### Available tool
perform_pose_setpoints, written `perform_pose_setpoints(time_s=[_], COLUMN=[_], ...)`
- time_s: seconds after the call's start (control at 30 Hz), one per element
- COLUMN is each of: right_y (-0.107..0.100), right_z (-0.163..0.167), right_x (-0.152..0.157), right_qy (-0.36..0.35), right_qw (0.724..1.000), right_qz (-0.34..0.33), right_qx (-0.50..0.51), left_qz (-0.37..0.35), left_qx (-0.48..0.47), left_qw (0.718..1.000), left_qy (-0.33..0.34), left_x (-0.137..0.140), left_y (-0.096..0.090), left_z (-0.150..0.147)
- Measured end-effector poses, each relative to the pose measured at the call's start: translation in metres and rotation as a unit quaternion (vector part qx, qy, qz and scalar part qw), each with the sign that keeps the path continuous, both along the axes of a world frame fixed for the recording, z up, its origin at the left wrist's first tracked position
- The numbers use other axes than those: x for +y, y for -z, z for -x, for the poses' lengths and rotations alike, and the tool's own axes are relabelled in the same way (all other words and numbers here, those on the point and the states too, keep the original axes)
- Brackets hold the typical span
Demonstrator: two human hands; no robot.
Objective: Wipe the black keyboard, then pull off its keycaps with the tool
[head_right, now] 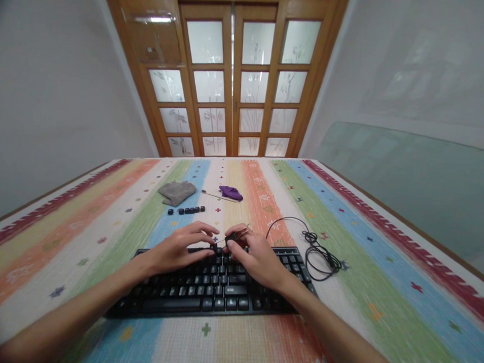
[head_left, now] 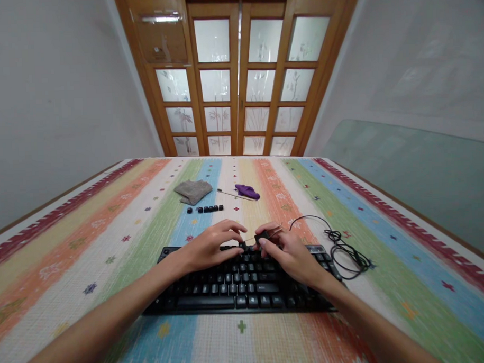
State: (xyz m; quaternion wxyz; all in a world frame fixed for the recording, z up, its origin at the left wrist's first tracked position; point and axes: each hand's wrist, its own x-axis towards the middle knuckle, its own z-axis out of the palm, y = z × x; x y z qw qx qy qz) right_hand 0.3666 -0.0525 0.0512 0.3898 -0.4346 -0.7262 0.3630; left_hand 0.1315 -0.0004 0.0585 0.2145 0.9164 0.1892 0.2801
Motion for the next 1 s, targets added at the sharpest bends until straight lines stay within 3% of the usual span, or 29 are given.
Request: perform_pose_setpoints(time_s=[0.13, 0.23, 0.5, 0.67, 1.0], right_y=[0.002, 0.002, 0.003, 0.003, 0.002], right_z=[-0.002, -0.003, -0.002, -0.002, 0.0], right_x=[0.001, 0.002, -0.001, -0.001, -0.001], right_qy=[0.05, 0.069, 0.053, 0.053, 0.047], right_qw=[0.997, 0.997, 0.998, 0.998, 0.999], right_qz=[-0.035, -0.026, -0.012, -0.015, 0.0], right_qx=[-0.043, -0.034, -0.028, -0.031, -0.021], left_qz=[-0.042, -0.085, -0.098, -0.091, -0.073], left_qx=[-0.021, -0.009, 0.119, 0.162, 0.156], left_qw=[0.999, 0.994, 0.977, 0.97, 0.968], left_qy=[-0.021, -0.07, -0.148, -0.159, -0.183], left_x=[0.017, 0.047, 0.127, 0.141, 0.141], left_y=[-0.009, -0.011, 0.019, 0.031, 0.038], left_z=[0.0, 0.004, 0.011, 0.014, 0.019])
